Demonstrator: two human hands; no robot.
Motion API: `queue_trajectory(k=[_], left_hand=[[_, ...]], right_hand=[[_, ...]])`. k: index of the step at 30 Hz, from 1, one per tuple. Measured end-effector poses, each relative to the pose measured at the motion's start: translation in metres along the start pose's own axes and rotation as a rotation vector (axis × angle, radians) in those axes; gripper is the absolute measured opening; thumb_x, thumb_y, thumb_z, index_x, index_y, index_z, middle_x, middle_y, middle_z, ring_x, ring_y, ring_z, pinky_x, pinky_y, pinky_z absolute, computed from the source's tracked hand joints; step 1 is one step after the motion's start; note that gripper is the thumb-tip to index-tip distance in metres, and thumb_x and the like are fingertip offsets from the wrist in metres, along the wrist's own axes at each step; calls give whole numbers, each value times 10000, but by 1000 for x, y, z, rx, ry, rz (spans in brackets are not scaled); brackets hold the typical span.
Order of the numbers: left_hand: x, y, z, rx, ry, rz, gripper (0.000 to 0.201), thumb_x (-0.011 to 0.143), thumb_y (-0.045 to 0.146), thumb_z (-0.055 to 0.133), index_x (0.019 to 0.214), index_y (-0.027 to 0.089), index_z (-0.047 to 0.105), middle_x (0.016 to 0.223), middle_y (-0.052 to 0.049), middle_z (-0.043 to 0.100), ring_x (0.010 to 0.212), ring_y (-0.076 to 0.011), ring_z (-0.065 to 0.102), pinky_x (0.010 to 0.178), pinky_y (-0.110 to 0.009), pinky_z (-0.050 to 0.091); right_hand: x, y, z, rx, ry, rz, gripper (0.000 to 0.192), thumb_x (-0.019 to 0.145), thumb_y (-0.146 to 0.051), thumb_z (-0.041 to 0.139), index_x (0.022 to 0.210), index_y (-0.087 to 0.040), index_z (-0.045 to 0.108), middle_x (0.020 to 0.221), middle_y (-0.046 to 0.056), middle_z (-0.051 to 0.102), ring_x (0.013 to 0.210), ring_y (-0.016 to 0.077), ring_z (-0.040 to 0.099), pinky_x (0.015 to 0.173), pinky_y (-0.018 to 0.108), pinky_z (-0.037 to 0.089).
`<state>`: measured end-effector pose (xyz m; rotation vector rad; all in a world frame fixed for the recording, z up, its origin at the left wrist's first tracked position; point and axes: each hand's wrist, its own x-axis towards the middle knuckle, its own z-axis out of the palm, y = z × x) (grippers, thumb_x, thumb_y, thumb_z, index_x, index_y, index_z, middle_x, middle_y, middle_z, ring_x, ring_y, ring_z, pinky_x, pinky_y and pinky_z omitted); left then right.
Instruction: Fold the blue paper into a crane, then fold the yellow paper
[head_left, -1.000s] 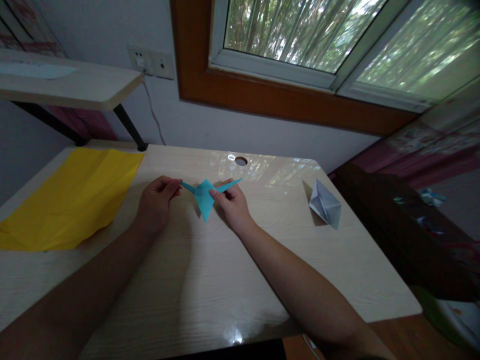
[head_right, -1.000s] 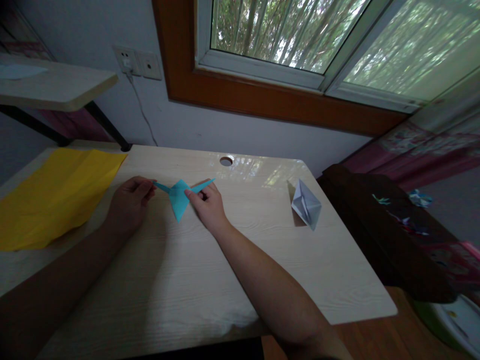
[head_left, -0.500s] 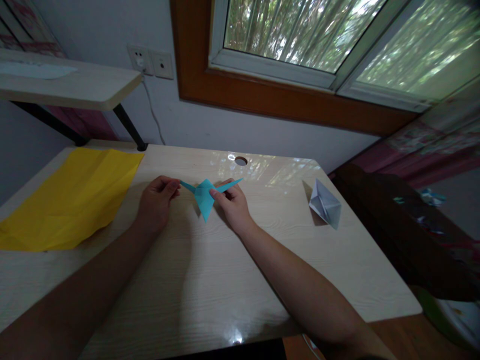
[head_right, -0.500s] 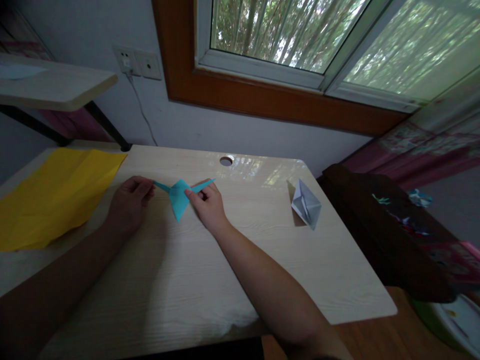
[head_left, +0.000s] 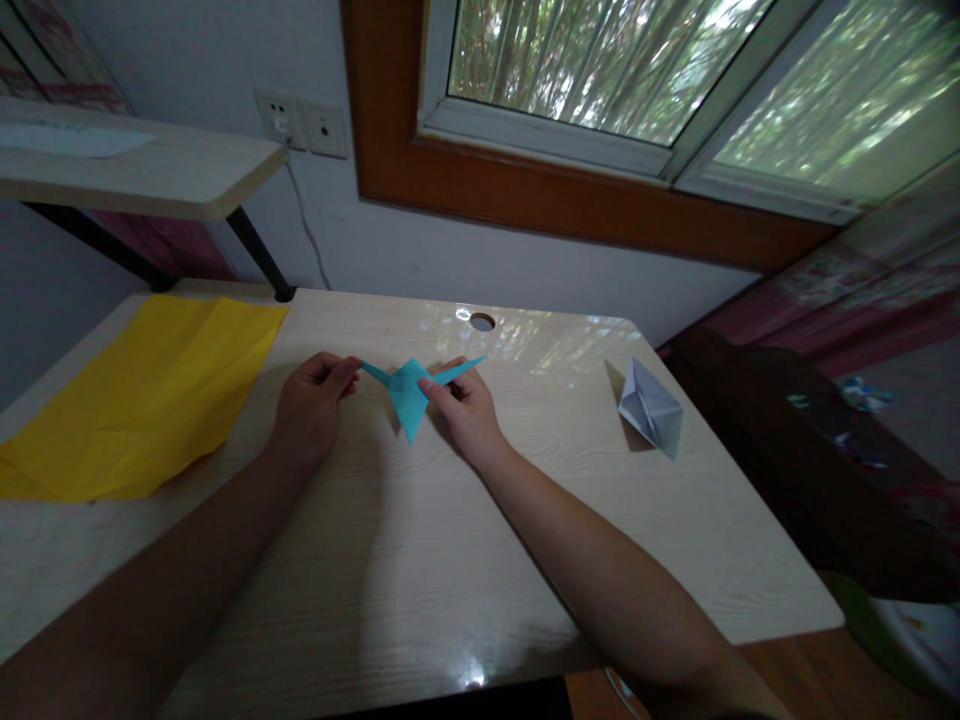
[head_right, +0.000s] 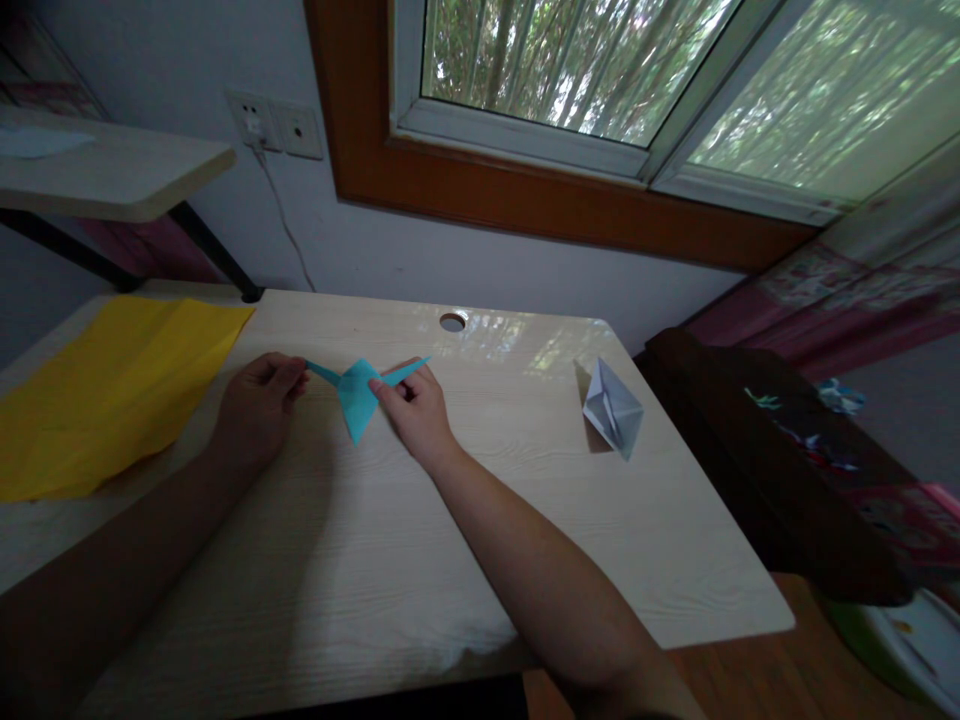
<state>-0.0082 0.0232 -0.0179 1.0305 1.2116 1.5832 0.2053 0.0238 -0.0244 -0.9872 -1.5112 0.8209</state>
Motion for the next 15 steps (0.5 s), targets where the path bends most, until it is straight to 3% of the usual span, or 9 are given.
queue_trajectory(k=[15], left_hand=[[-1, 3, 3, 34, 6, 19, 339, 754, 446, 808, 656, 206, 589, 645, 29, 557, 610, -111, 493, 579, -236, 390]], right_hand=[[0, -1, 1, 26, -6, -7, 247, 882, -399, 740, 722, -232, 651, 769, -10, 509, 711, 151, 494, 660, 317, 392]])
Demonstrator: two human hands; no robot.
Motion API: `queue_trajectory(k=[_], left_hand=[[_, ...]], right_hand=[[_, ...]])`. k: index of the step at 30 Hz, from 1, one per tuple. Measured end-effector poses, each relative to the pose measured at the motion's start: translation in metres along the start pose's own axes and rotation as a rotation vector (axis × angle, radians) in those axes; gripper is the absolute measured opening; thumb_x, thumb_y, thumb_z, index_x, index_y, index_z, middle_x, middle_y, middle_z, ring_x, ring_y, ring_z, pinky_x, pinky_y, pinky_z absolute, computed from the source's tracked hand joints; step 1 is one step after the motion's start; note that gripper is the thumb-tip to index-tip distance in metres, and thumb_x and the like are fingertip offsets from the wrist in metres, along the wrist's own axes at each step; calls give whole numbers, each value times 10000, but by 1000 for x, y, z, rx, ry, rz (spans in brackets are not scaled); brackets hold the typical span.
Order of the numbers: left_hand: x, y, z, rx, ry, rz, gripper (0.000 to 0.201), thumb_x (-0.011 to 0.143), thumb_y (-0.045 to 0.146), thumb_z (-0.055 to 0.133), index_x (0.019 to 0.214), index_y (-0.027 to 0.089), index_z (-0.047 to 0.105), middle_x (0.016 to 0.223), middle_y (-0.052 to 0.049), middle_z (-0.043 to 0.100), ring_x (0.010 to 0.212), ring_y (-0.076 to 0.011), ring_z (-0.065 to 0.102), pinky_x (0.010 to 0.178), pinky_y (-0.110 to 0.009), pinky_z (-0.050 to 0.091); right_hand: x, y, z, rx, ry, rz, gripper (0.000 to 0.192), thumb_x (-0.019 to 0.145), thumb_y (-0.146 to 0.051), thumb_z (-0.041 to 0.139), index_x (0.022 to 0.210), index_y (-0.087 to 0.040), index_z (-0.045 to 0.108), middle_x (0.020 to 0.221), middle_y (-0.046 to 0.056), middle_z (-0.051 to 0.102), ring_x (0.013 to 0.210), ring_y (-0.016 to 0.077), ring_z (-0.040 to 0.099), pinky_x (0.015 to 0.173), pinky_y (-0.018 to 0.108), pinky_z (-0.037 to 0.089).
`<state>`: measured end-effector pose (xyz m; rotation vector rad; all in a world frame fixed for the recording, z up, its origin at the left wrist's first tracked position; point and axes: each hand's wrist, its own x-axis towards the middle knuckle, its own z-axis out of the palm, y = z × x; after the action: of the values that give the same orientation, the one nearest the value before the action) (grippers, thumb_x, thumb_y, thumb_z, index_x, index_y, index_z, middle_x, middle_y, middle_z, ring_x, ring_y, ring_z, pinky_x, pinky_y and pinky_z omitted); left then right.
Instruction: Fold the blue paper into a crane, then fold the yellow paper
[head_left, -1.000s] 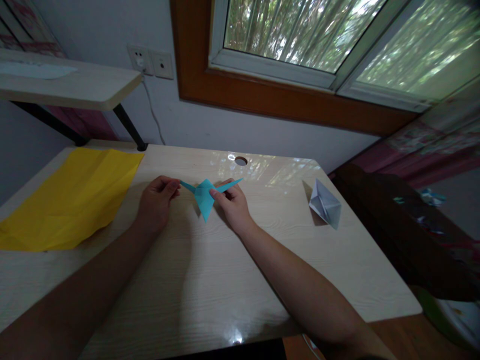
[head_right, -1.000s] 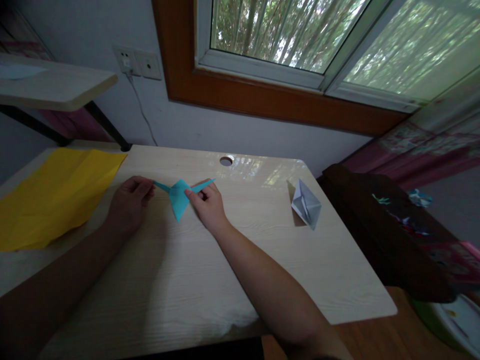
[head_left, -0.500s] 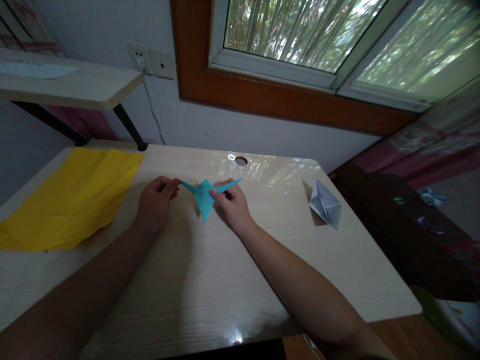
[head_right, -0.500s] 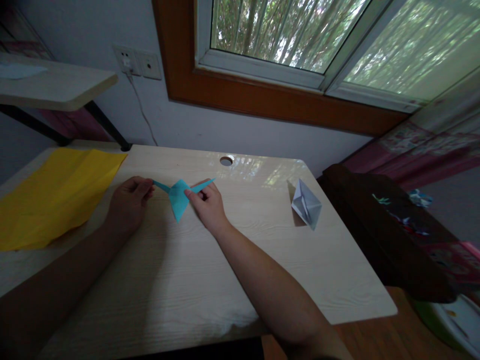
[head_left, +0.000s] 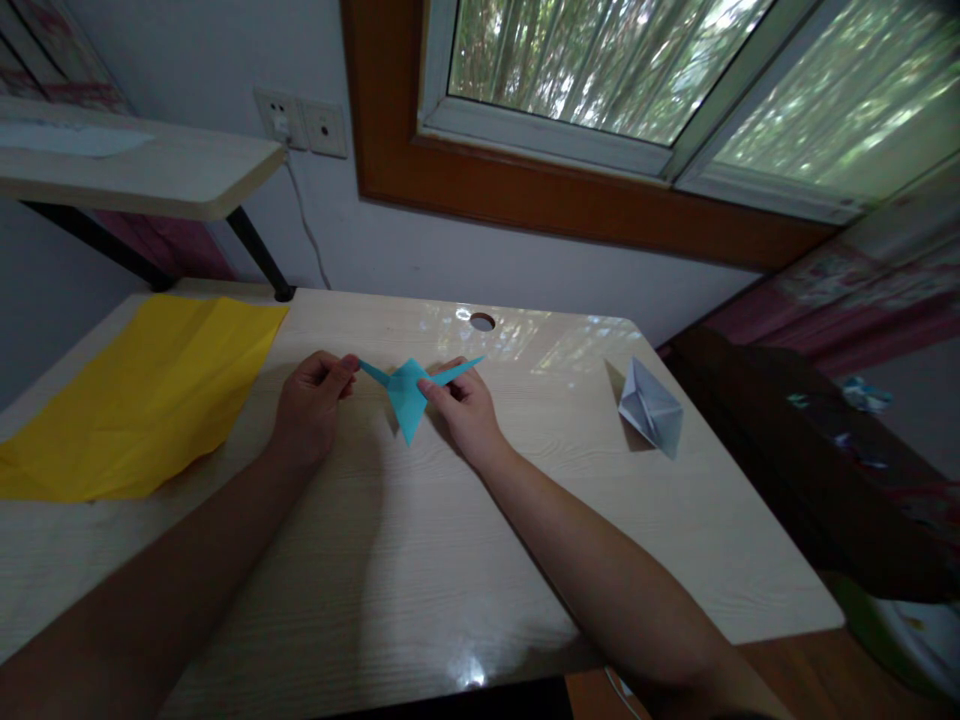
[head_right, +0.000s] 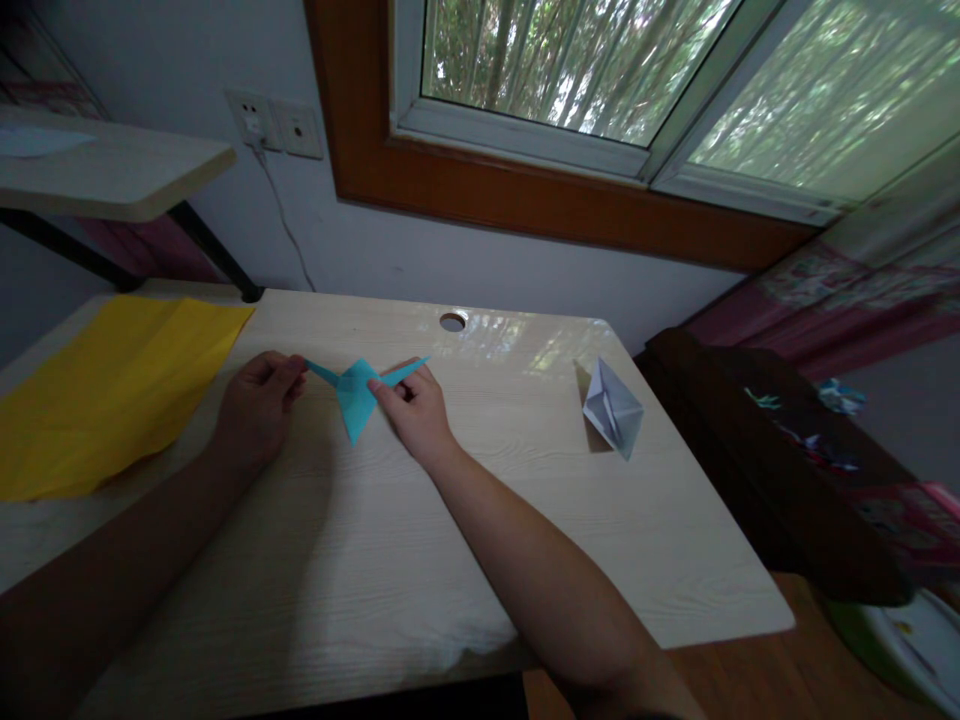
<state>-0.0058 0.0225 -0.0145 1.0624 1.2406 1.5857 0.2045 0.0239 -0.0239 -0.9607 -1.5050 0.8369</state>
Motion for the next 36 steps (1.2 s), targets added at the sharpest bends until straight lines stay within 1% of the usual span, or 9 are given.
queue_trajectory(k=[5, 14, 17, 20, 22, 25, 28, 31, 36], left_hand=[[-1, -1, -1, 0, -12, -9, 338, 772, 460, 807, 686, 203, 605, 670, 26, 566, 619, -110, 498, 594, -241, 393], [0, -1, 0, 38, -44, -12, 365, 772, 518, 782, 727, 203, 604, 679, 20, 565, 620, -118, 509, 608, -247, 412], [-2, 1, 0, 69, -95, -12, 363, 776, 537, 771, 755, 199, 639, 668, 16, 567, 621, -125, 514, 608, -250, 415], [-5, 6, 0, 138, -180, -2, 373, 775, 551, 776, 871, 197, 708, 706, 4, 613, 661, -143, 550, 642, -263, 447], [-8, 9, 1, 193, -241, -2, 397, 768, 543, 794, 962, 202, 732, 770, -12, 666, 720, -162, 594, 695, -280, 480], [-10, 12, 2, 232, -313, -8, 417, 763, 530, 812, 1022, 213, 730, 915, -38, 723, 850, -200, 653, 789, -317, 521], [-10, 7, 3, 216, -375, 20, 405, 751, 523, 825, 1000, 222, 719, 1032, -43, 711, 949, -222, 668, 851, -347, 546], [-9, -1, 2, 203, -376, 72, 410, 691, 519, 864, 932, 227, 707, 1041, -30, 667, 926, -209, 662, 820, -340, 561], [-9, 4, 4, 254, -391, 47, 332, 753, 517, 814, 863, 221, 710, 919, -34, 686, 879, -206, 656, 803, -326, 553]], right_hand=[[0, 1, 0, -2, 2, -5, 268, 884, -423, 735, 716, -236, 644, 778, -3, 513, 720, 158, 496, 669, 325, 401], [0, 2, 0, 2, 4, -7, 247, 890, -389, 735, 722, -232, 643, 780, -10, 507, 722, 152, 491, 673, 320, 391], [0, 3, 1, 0, 3, 0, 258, 887, -400, 736, 719, -231, 637, 780, -10, 512, 717, 152, 485, 664, 318, 389], [0, 4, 1, -6, 3, 7, 265, 882, -430, 737, 730, -233, 648, 787, -8, 518, 716, 151, 489, 662, 316, 395], [0, 3, 1, 9, 1, 6, 260, 881, -451, 736, 750, -237, 666, 802, -5, 526, 724, 153, 498, 668, 317, 407], [-1, 2, 1, 35, -11, 7, 261, 881, -474, 734, 776, -240, 688, 828, 1, 542, 738, 155, 513, 677, 322, 421], [-1, 0, 1, 43, -28, 7, 255, 876, -488, 739, 807, -245, 708, 852, 7, 561, 747, 156, 526, 684, 325, 436], [0, -1, 1, 53, -39, -8, 236, 872, -479, 747, 826, -249, 719, 866, 12, 580, 765, 160, 542, 709, 332, 453], [0, -2, 0, 51, -59, -8, 223, 883, -468, 737, 819, -255, 722, 862, 17, 587, 789, 173, 559, 728, 344, 460]])
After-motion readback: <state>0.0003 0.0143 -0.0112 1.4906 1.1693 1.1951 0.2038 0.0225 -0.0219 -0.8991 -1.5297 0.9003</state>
